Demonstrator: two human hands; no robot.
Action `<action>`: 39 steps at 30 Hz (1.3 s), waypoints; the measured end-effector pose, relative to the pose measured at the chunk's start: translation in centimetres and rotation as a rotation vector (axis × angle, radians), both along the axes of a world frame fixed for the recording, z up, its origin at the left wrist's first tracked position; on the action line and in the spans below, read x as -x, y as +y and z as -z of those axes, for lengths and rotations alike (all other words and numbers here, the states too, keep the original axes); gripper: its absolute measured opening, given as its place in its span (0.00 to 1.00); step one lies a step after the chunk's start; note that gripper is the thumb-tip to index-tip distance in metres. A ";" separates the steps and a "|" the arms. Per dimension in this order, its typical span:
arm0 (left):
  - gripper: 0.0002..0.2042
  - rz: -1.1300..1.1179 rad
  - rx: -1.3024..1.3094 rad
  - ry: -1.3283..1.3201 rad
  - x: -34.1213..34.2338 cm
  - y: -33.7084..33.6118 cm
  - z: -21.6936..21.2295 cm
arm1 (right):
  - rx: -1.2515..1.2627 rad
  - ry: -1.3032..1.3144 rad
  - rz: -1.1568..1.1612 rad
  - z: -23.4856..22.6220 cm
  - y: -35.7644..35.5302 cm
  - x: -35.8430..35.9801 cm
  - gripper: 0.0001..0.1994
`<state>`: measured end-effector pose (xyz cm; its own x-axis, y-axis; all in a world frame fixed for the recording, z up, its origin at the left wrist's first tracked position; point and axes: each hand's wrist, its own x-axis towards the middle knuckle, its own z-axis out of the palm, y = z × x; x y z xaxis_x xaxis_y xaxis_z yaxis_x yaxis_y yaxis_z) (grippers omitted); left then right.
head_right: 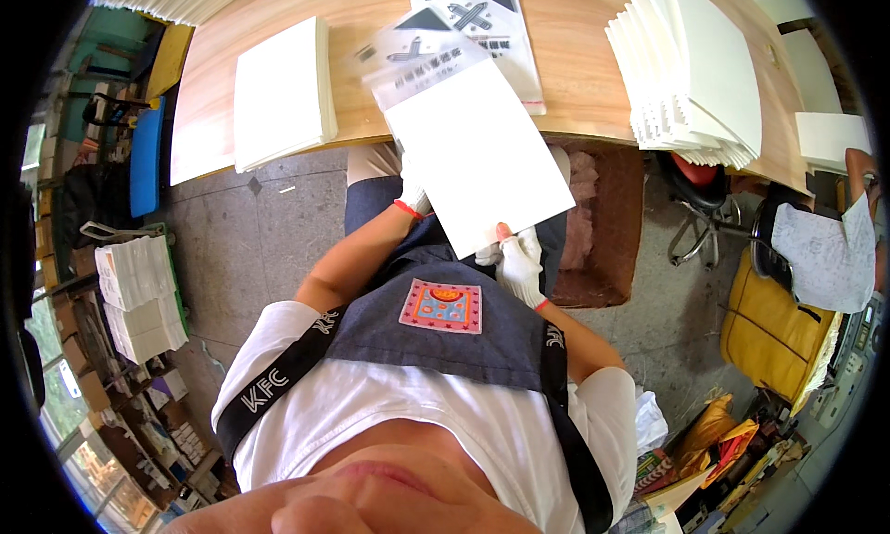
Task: The person repeatedly picks up a white book and a plastic cover, inserts the book into the cover, and places the finished item on a stack. The process is repeated continuously with items from a pile on the table.
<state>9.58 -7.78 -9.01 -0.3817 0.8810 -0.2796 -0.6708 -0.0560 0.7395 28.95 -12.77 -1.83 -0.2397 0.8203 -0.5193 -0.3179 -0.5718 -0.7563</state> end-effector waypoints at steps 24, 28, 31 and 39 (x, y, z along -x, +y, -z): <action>0.11 -0.028 0.137 0.164 0.4 -1.1 5.7 | -0.043 0.046 -0.025 2.4 2.1 4.4 0.09; 0.11 0.012 0.102 0.160 0.8 -0.8 3.9 | -0.016 0.059 -0.027 1.8 1.7 4.3 0.11; 0.13 0.092 0.042 0.636 -0.1 -2.2 7.8 | 0.027 0.076 0.016 2.0 2.1 5.1 0.12; 0.13 -0.082 0.296 0.372 0.4 -3.0 9.9 | 0.214 0.324 -0.081 3.4 5.2 7.4 0.09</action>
